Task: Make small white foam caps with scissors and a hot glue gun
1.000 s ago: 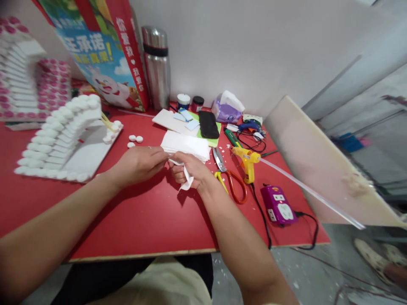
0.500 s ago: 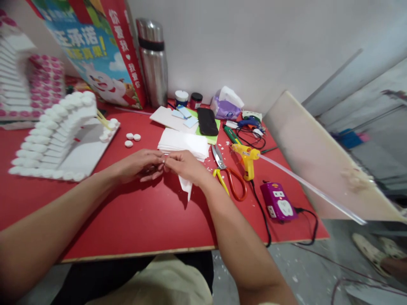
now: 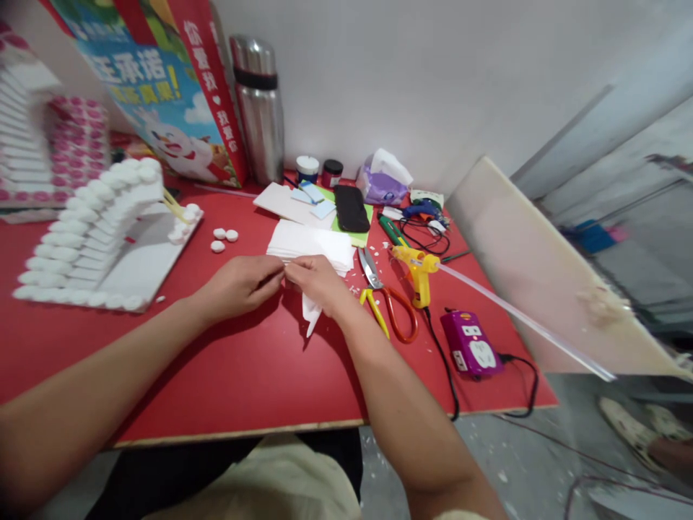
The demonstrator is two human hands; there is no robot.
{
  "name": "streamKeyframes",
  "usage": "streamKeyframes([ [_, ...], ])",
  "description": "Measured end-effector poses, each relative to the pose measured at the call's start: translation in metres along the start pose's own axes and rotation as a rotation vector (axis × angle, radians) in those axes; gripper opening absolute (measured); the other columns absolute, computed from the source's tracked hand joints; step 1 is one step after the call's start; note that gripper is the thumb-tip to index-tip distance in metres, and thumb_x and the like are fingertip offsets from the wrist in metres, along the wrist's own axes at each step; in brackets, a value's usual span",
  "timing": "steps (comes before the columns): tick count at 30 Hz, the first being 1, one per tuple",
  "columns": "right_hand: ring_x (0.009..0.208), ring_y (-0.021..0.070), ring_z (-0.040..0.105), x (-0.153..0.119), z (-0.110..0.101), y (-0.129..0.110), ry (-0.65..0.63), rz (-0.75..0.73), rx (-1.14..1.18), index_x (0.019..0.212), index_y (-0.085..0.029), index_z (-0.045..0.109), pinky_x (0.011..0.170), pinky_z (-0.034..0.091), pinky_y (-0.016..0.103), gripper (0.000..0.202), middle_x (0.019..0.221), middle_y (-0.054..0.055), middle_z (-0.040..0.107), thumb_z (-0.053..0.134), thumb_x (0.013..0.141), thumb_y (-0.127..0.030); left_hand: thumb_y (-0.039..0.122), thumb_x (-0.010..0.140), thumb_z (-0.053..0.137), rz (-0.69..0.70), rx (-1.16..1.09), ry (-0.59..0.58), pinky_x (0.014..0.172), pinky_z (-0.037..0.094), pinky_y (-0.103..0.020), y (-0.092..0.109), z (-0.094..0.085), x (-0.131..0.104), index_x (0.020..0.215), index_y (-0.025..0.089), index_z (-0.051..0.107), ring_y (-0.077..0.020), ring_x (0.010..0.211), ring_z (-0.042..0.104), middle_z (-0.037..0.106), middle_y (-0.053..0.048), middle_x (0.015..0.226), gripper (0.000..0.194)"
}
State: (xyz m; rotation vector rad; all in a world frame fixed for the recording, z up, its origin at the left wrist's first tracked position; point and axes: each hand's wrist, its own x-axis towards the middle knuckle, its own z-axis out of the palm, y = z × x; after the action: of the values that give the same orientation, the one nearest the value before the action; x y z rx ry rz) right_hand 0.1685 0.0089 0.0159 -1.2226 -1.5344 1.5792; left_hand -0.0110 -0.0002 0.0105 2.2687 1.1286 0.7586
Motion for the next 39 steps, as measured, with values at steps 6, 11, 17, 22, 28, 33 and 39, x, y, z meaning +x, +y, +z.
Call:
streamKeyframes([
  [6,0.057,0.01,0.04,-0.003,-0.005,-0.004,-0.004,-0.231,-0.391,0.06,-0.018,0.056,0.057,0.028,0.026,0.024,0.056,-0.004,0.05,0.052,0.083,-0.026,0.044,0.095,0.028,-0.575,-0.764,-0.269,0.036,0.026,-0.023,0.002,-0.002,0.008,0.07,0.016,0.057,-0.0132,0.038,0.051,0.065,-0.009,0.06,0.048],
  [11,0.058,0.0106,0.044,-0.008,-0.005,-0.009,0.05,-0.363,-0.65,0.066,-0.018,0.058,0.059,0.029,0.026,0.019,0.059,-0.004,0.051,0.051,0.084,-0.02,0.041,0.093,0.037,-0.819,-1.174,-0.395,0.029,0.016,-0.018,-0.001,-0.007,0.009,0.065,0.015,0.055,-0.0104,0.032,0.048,0.067,-0.014,0.058,0.042],
  [17,0.061,0.013,0.047,-0.01,-0.004,-0.009,0.059,-0.352,-0.748,0.078,-0.02,0.061,0.062,0.029,0.027,0.014,0.068,-0.001,0.061,0.053,0.089,-0.021,0.031,0.09,0.048,-0.754,-1.316,-0.386,0.028,0.021,-0.016,-0.006,-0.006,0.006,0.067,0.017,0.049,-0.0085,0.03,0.045,0.063,-0.007,0.057,0.026],
  [22,0.058,0.0125,0.042,-0.011,-0.005,-0.011,0.141,-0.31,-0.648,0.083,-0.021,0.061,0.06,0.029,0.027,0.009,0.062,-0.004,0.051,0.057,0.088,-0.027,0.034,0.093,0.054,-0.605,-1.286,-0.31,0.03,0.023,-0.017,-0.012,-0.003,0.004,0.073,0.017,0.051,-0.0066,0.033,0.042,0.06,-0.002,0.06,0.026],
  [28,0.066,0.013,0.051,-0.004,-0.007,-0.005,0.164,-0.272,-0.411,0.072,-0.02,0.058,0.063,0.037,0.026,0.013,0.068,-0.001,0.06,0.059,0.082,-0.027,0.042,0.097,0.051,-0.456,-0.99,-0.221,0.038,0.029,-0.022,-0.004,0.0,0.002,0.083,0.019,0.052,-0.0085,0.039,0.046,0.059,0.001,0.066,0.027],
  [33,0.053,0.0116,0.05,-0.001,0.001,-0.001,0.184,-0.072,-0.097,0.068,-0.02,0.056,0.054,0.037,0.025,0.014,0.057,-0.002,0.061,0.062,0.076,-0.03,0.031,0.1,0.043,-0.163,-0.17,0.042,0.062,0.04,-0.028,0.003,0.005,0.0,0.081,0.019,0.05,-0.0153,0.066,0.054,0.056,-0.001,0.072,0.024],
  [39,0.051,0.0109,0.05,-0.001,0.011,0.001,0.286,-0.086,-0.043,0.067,-0.02,0.059,0.049,0.036,0.024,0.018,0.059,0.0,0.063,0.066,0.075,-0.034,0.023,0.101,0.038,-0.048,0.323,0.105,0.064,0.036,-0.031,0.002,0.008,-0.001,0.085,0.017,0.055,-0.0204,0.073,0.056,0.062,-0.008,0.083,0.024],
])
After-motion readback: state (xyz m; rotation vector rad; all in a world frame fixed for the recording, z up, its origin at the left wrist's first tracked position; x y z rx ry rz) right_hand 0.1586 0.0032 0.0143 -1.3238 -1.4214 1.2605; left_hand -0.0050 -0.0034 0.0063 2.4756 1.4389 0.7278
